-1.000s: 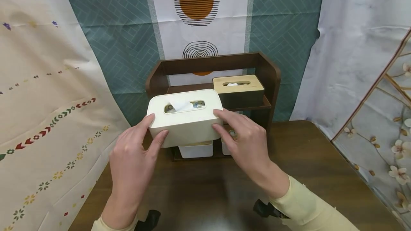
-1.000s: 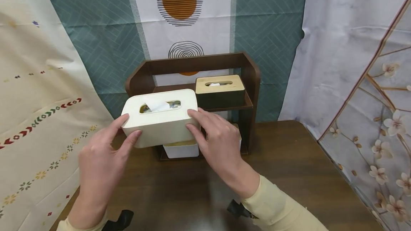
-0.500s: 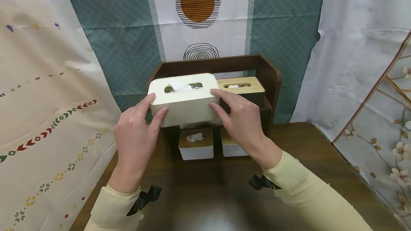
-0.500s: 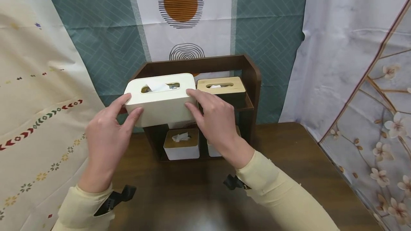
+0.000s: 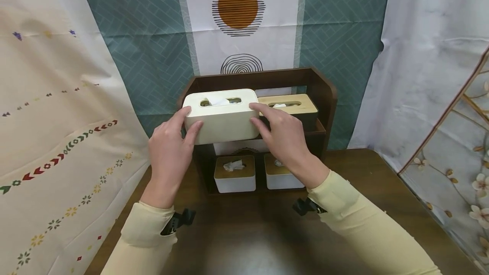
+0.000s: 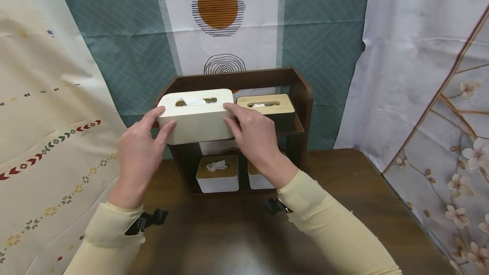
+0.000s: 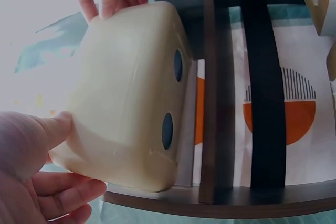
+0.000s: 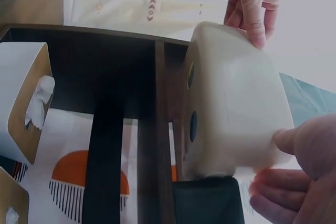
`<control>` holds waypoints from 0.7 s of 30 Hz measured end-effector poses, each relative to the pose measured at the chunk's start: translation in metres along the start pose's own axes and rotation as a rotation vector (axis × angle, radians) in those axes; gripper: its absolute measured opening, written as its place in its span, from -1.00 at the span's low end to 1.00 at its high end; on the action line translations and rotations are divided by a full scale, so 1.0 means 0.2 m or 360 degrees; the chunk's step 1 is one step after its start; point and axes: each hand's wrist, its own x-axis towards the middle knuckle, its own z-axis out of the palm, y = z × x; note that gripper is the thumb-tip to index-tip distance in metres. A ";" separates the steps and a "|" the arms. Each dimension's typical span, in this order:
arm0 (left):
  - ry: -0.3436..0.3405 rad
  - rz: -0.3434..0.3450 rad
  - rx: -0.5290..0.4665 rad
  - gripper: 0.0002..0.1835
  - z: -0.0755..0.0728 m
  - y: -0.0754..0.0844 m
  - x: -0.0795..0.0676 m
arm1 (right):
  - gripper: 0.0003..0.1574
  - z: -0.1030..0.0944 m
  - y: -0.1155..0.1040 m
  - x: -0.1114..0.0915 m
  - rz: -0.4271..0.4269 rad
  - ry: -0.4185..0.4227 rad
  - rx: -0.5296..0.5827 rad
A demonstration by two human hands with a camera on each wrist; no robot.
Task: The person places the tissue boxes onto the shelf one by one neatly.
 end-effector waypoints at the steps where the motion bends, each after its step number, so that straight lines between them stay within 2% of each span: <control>1: -0.0011 -0.0011 -0.0004 -0.49 0.01 -0.01 0.00 | -0.50 0.00 0.00 0.00 0.0002 -0.0005 -0.0009; 11: -0.0070 -0.0028 -0.0042 -0.48 0.12 -0.05 0.02 | -0.48 0.05 0.02 0.02 0.0059 -0.0057 -0.0072; 21: -0.0065 -0.0003 -0.0017 -0.53 0.19 -0.06 0.00 | -0.48 0.09 0.05 0.02 0.0007 -0.0053 -0.0166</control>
